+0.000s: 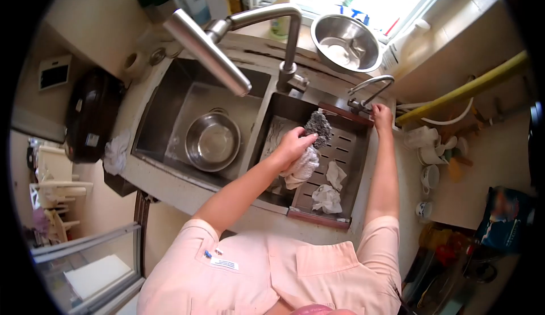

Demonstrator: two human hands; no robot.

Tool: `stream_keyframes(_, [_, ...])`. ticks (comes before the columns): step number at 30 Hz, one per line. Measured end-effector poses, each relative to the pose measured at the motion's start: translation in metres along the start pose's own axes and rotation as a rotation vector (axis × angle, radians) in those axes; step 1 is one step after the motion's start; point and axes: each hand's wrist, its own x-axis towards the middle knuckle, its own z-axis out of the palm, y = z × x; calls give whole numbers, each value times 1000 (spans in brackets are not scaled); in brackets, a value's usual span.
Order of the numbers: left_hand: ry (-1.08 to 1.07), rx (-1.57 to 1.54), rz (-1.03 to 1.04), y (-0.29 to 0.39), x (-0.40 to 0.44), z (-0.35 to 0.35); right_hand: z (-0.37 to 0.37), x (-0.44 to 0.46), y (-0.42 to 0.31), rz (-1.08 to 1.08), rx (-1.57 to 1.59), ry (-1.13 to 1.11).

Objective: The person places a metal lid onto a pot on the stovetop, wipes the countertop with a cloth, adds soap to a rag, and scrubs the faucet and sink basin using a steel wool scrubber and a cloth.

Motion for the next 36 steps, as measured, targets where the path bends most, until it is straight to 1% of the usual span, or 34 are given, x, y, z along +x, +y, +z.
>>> stream_keyframes(2, [11,64,45,0,-12,-3,-2,-38,-38,-102,-469,255])
stream_keyframes(3, [3,37,38,-8,-14,-6,-1,-57,-55,-107,-305,195])
stream_keyframes(5, [47,67,29,-7,-27,-12,26,-107,-78,-71,308,-118])
stream_keyframes(6, [64,108,25,-11,-32,-15,22,-160,-132,164,485,-308])
stream_keyframes(7, [59,153,33,-13,-37,-19,33,-186,-143,254,670,-464])
stream_keyframes(8, [45,204,42,-15,-42,-24,53,-207,-146,251,904,-530])
stream_keyframes(10, [10,251,77,-3,-57,-35,78,-228,-148,155,839,-471])
stream_keyframes(12, [-50,244,112,15,-78,-51,81,-228,-152,60,798,-365])
stream_keyframes(13, [14,233,178,13,-79,-60,82,-230,-165,-9,1093,-306])
stream_keyframes(14, [26,235,136,15,-79,-75,70,-234,-175,25,1214,-300])
stream_keyframes(15, [-10,118,40,41,-96,-85,68,-237,-181,7,1332,-224])
stream_keyframes(16, [-21,179,47,52,-99,-104,64,-239,-187,-21,1445,-138])
stream_keyframes(17, [-71,47,94,53,-97,-125,70,-239,-183,-33,1498,-111])
stream_keyframes(18, [-39,-109,74,64,-100,-140,84,-236,-165,-44,1538,-95])
stream_keyframes(19, [6,-268,41,72,-106,-157,110,-224,-131,52,765,5])
stream_keyframes(20, [1,-361,14,71,-102,-177,128,-230,-112,-99,-72,159])
stream_keyframes(21, [6,-449,-7,70,-94,-202,137,-238,-114,-105,-88,223])
stream_keyframes(23, [28,-585,-107,64,-79,-251,150,-239,-132,-38,200,264])
stream_keyframes(24, [28,-638,-197,56,-79,-272,158,-257,-136,32,340,292])
stream_keyframes(25, [35,-647,-233,54,-82,-288,156,-269,-157,40,405,311])
stream_keyframes(26, [5,-648,-261,59,-81,-297,159,-277,-164,-53,295,361])
stream_keyframes(27, [18,-595,-211,62,-89,-303,165,-286,-170,-18,308,325])
stream_keyframes(28, [-74,-551,-209,46,-77,-321,151,-302,-198,363,709,165])
stream_keyframes(29, [-53,-490,-257,49,-85,-328,158,-308,-200,313,920,220])
stream_keyframes(30, [-4,-422,-305,39,-75,-335,174,-304,-175,180,1117,297])
stream_keyframes(31, [-4,-395,-266,29,-77,-345,180,-307,-166,154,1119,382])
stream_keyframes(32, [-12,-390,-304,25,-85,-351,189,-311,-140,305,542,395])
stream_keyframes(33, [-115,-395,-318,10,-79,-366,195,-316,-124,263,-12,371])
stream_keyframes(34, [-116,-416,-351,2,-77,-372,199,-326,-116,230,-549,292])
stream_keyframes(36, [-276,-53,34,-23,-81,-397,170,-346,-150,284,105,395])
